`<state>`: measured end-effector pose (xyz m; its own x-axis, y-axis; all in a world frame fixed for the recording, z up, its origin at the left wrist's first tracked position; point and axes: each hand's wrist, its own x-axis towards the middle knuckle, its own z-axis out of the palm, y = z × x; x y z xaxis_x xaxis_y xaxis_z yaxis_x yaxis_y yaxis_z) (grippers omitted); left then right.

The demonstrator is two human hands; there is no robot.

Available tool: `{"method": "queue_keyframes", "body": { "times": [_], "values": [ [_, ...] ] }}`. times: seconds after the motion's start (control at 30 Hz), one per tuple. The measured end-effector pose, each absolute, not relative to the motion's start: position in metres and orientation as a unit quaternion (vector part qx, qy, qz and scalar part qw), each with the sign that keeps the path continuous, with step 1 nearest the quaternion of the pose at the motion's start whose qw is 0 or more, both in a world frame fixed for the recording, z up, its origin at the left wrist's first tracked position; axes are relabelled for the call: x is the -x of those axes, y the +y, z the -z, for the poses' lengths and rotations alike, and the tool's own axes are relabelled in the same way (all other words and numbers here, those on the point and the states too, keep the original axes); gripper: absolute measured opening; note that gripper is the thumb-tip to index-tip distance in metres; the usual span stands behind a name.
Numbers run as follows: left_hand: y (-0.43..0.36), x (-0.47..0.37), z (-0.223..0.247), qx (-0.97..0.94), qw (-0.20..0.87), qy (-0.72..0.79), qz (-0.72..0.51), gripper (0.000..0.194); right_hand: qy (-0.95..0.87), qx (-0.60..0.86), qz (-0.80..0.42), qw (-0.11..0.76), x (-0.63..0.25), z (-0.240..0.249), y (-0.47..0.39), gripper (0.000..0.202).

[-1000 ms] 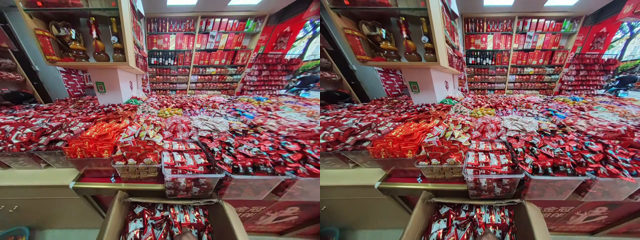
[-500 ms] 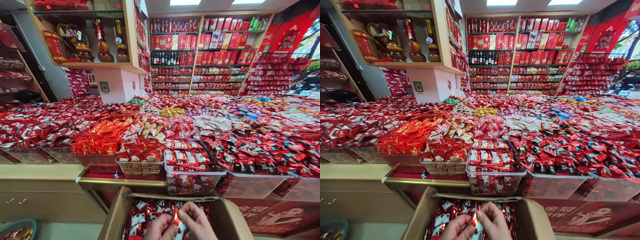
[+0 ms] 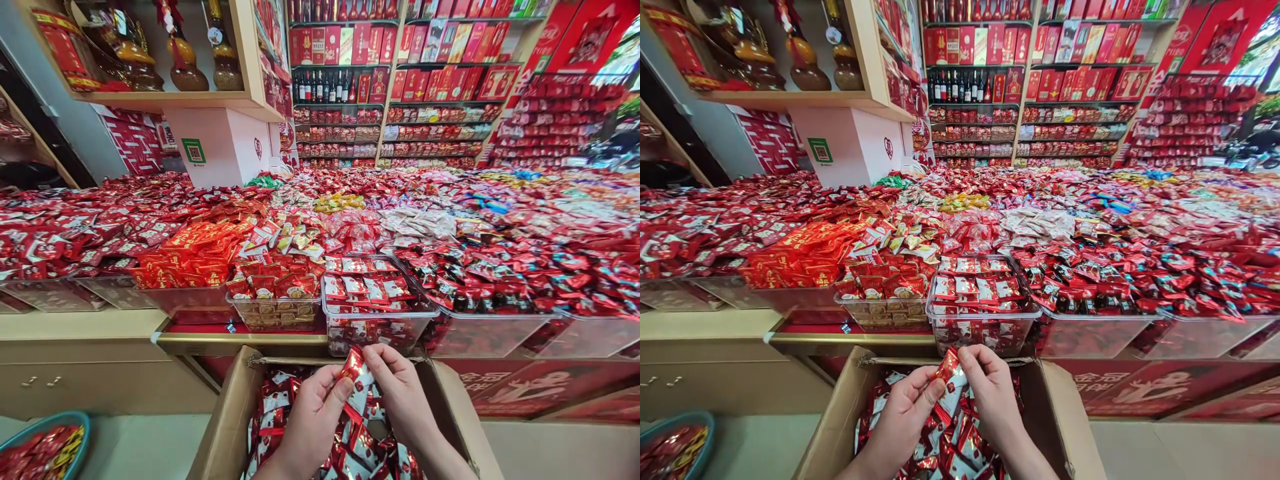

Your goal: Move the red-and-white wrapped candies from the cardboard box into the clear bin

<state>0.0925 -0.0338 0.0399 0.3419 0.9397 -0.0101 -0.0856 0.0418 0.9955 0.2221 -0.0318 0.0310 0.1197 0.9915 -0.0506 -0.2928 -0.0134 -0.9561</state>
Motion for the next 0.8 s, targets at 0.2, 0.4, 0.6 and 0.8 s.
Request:
{"method": "queue_keyframes", "body": {
  "times": [0.2,0.4,0.6,0.8],
  "values": [
    [-0.04,-0.094,-0.025,-0.458,0.677,0.371,-0.44,0.033,-0.404,0.481,-0.541,0.56,-0.227,-0.024,-0.038,0.026],
    [-0.04,-0.092,-0.017,-0.469,0.689,0.38,-0.401,0.035,-0.315,0.462,-0.596,0.576,-0.22,-0.006,-0.048,0.028],
    [-0.038,-0.07,-0.014,-0.665,0.534,0.45,-0.264,0.046,-0.469,0.483,-0.532,0.513,-0.232,0.007,-0.055,0.022],
    [-0.042,-0.07,-0.016,-0.752,0.443,0.453,-0.184,0.047,-0.659,0.531,-0.425,0.319,-0.247,-0.007,-0.063,0.013]
  ]
}}
